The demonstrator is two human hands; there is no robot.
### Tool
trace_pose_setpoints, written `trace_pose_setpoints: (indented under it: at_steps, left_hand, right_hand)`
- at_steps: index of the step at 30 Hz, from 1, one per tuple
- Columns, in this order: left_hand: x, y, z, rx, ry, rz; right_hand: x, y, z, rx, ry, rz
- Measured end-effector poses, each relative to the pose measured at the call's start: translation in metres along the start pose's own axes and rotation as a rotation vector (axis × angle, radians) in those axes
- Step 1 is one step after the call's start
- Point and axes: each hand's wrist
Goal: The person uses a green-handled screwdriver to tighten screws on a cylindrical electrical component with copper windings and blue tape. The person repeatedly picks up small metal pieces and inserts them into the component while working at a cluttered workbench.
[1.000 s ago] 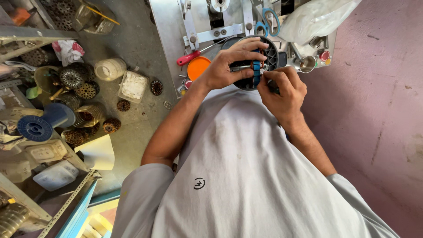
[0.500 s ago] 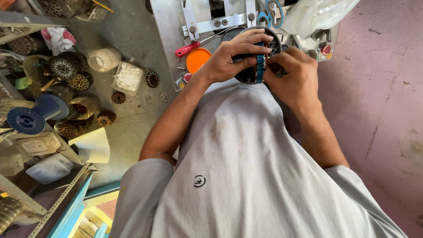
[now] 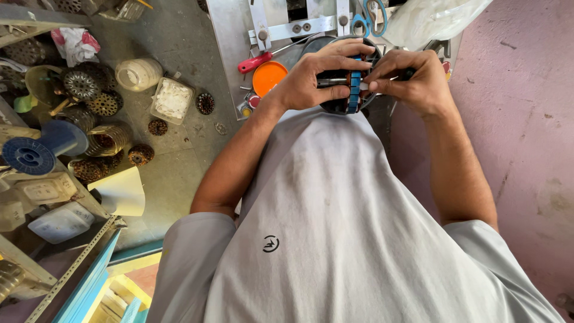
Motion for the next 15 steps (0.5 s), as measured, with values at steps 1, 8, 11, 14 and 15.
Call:
trace_pose_setpoints:
  at_steps: [1, 8, 11, 14, 15]
  left_hand:
    - [0.000, -0.001, 0.001, -0.006, -0.001, -0.009]
    - [0.000, -0.010, 0.001, -0.044, -0.009, -0.044]
    - [-0.001, -0.014, 0.000, -0.068, -0.011, -0.048]
    - [0.000, -0.016, -0.001, -0.083, -0.017, -0.039]
    - [0.000, -0.016, -0.001, -0.088, -0.018, -0.035]
  right_hand:
    - [0.000, 0.004, 0.000, 0.023, 0.001, 0.027]
    - [0.002, 0.008, 0.001, -0.017, 0.006, -0.001]
    - [0.005, 0.003, 0.003, -0.018, -0.014, 0.045]
    - [0.009, -0.004, 0.005, -0.037, -0.019, 0.098]
    - [0.009, -0.006, 0.006, -0.053, -0.013, 0.107]
Point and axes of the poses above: each hand's wrist, its own x-axis towards the middle knuckle, its own z-axis out of the palm, y = z × x, and after that the axes turned 15 degrees about y, right-handed
